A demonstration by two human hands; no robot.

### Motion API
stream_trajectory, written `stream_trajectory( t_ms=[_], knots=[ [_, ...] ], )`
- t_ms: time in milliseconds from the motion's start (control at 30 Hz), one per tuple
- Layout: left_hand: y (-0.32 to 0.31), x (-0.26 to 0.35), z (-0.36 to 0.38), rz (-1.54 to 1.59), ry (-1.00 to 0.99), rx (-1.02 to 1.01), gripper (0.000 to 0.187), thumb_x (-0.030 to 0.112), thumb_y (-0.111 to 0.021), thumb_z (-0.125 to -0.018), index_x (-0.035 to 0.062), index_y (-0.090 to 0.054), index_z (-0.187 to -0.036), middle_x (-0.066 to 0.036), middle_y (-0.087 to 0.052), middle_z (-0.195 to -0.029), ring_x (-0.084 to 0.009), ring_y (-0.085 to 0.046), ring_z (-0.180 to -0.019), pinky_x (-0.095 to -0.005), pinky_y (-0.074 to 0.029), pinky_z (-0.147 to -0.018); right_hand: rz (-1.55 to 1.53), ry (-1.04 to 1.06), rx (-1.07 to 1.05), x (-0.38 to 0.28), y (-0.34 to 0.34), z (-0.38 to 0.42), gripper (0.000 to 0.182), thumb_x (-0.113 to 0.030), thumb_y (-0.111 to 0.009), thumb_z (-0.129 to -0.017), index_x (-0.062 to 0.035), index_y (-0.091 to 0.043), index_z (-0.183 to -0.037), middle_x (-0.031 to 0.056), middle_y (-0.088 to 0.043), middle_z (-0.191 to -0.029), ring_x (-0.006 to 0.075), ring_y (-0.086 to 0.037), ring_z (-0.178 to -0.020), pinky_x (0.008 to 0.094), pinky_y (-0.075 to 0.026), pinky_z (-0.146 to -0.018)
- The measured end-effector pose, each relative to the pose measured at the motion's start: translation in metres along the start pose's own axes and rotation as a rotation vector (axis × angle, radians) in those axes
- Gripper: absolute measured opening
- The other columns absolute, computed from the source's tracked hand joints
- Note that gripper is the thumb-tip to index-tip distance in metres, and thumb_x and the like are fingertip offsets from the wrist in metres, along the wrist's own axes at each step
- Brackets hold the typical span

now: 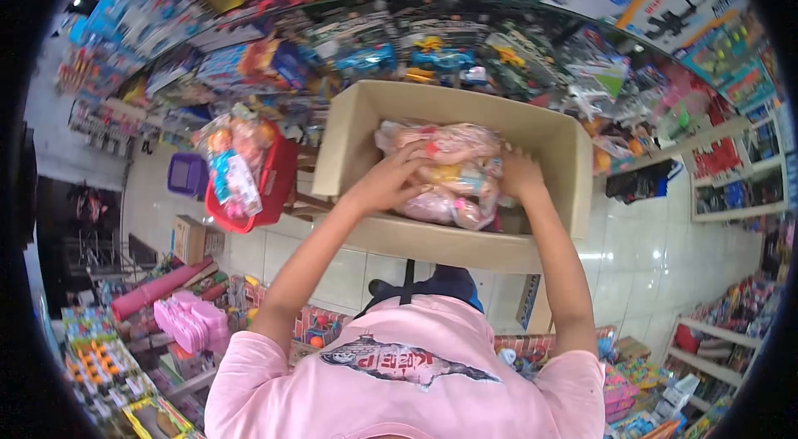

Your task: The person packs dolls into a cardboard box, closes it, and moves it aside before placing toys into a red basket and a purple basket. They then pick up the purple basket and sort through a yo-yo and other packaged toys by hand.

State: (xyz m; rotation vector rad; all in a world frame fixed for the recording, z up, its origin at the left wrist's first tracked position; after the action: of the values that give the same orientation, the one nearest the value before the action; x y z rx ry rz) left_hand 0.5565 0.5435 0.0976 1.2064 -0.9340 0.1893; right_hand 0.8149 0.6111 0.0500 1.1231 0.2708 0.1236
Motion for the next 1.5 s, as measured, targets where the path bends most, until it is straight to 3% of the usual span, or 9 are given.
stream_trajectory(
  t_ms=[233, 433, 600, 800, 933, 1067, 1233, 1400, 1500],
  knots=[
    [0.012, -0.048, 0.229, -0.058, 0.216, 0.880, 0.033, 0.010, -0.066, -0.084, 0.0041, -0.057, -0.115, -0.017, -0.050, -0.117, -0.0358, -0.050, -0.114, -0.0414, -0.040, -0.099, -0.408, 0.477, 0.985, -0.190, 0.001, 0.157, 0.022, -0.006, -0.065, -0.081, -0.0001, -0.060, -0.101, 0.0201, -0.057, -0.102, 0.0391, -0.056, -0.094, 0.0476, -0.046, -0.082],
    [-0.212, -0.204, 0.474, 0.356, 0.893, 0.619, 0.023, 0.017, -0.064, -0.088, 0.0005, -0.065, -0.103, -0.023, -0.058, -0.105, -0.0390, -0.058, -0.095, -0.0438, -0.047, -0.086, -0.492, 0.708, 0.437, -0.270, -0.185, 0.158, 0.015, -0.006, -0.064, -0.081, -0.0039, -0.059, -0.095, 0.0176, -0.058, -0.099, 0.0375, -0.057, -0.090, 0.0464, -0.047, -0.082],
    [-0.383, -0.234, 0.654, 0.349, 1.240, 0.163, 0.029, 0.027, -0.064, -0.084, 0.0002, -0.069, -0.093, -0.021, -0.069, -0.083, -0.0341, -0.065, -0.078, -0.0440, -0.052, -0.075, -0.051, -0.010, -0.312, -0.177, -0.352, 0.155, 0.053, -0.025, -0.065, -0.083, -0.0067, -0.054, -0.131, 0.0222, -0.034, -0.150, 0.0361, -0.037, -0.138, 0.0434, -0.039, -0.109],
    [-0.435, -0.207, 0.739, 1.068, 1.501, 0.356, 0.028, 0.022, -0.068, -0.085, -0.0056, -0.067, -0.089, -0.018, -0.067, -0.085, -0.0241, -0.065, -0.062, -0.0397, -0.052, -0.051, 0.087, -0.294, -0.929, -0.092, -0.463, 0.184, 0.049, -0.033, -0.061, -0.087, 0.0033, -0.062, -0.120, 0.0245, -0.061, -0.122, 0.0343, -0.065, -0.103, 0.0411, -0.053, -0.089],
    [-0.361, -0.228, 0.745, 1.222, 1.648, 0.934, 0.033, 0.031, -0.063, -0.090, -0.0011, -0.068, -0.099, -0.014, -0.068, -0.088, -0.0245, -0.065, -0.089, -0.0413, -0.049, -0.073, -0.133, -0.327, -0.938, -0.130, -0.477, 0.164, 0.051, -0.036, -0.060, -0.088, 0.0095, -0.065, -0.109, 0.0191, -0.070, -0.103, 0.0289, -0.071, -0.073, 0.0373, -0.059, -0.065],
    [-0.236, -0.328, 0.732, 0.488, 1.422, 0.710, 0.024, 0.025, -0.063, -0.089, 0.0014, -0.068, -0.087, -0.017, -0.068, -0.092, -0.0286, -0.063, -0.079, -0.0424, -0.050, -0.074, -0.009, -0.177, -0.923, -0.244, -0.451, 0.089, 0.037, -0.035, -0.059, -0.090, -0.0029, -0.068, -0.105, 0.0166, -0.069, -0.111, 0.0256, -0.071, -0.085, 0.0425, -0.058, -0.070],
    [0.012, -0.355, 0.659, 0.174, 1.034, 1.240, 0.021, 0.021, -0.059, -0.095, 0.0031, -0.063, -0.105, -0.013, -0.059, -0.101, -0.0241, -0.057, -0.093, -0.0353, -0.048, -0.080, -0.459, 0.121, -0.140, -0.408, -0.357, -0.030, 0.039, -0.034, -0.062, -0.087, -0.0042, -0.064, -0.112, 0.0238, -0.066, -0.107, 0.0393, -0.063, -0.105, 0.0460, -0.050, -0.089],
    [0.172, -0.375, 0.575, 0.142, 0.802, 1.244, 0.022, 0.022, -0.058, -0.097, 0.0024, -0.063, -0.106, -0.011, -0.058, -0.100, -0.0226, -0.057, -0.092, -0.0332, -0.046, -0.081, -0.956, 0.266, 0.785, -0.547, -0.150, -0.054, 0.020, -0.017, -0.063, -0.089, 0.0017, -0.060, -0.095, 0.0103, -0.054, -0.068, 0.0233, -0.048, -0.058, 0.0364, -0.042, -0.058],
    [0.219, -0.404, 0.539, 0.114, 0.701, 1.131, 0.025, 0.023, -0.060, -0.096, 0.0016, -0.061, -0.109, -0.010, -0.058, -0.102, -0.0211, -0.057, -0.093, -0.0316, -0.047, -0.080, -0.899, 0.196, 0.564, -0.600, -0.084, -0.043, 0.026, -0.024, -0.066, -0.086, 0.0017, -0.065, -0.087, 0.0121, -0.061, -0.067, 0.0283, -0.055, -0.056, 0.0408, -0.044, -0.057]
  ],
)
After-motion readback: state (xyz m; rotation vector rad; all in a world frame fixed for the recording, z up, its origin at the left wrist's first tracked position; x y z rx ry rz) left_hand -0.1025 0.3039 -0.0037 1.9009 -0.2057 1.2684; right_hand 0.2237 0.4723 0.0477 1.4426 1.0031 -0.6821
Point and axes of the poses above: each hand's wrist, its own z-axis away from the middle knuckle, its own y-axis out of the back of the hand, x = y × z, the point moved 6 cm from there along -z, towards the middle knuckle
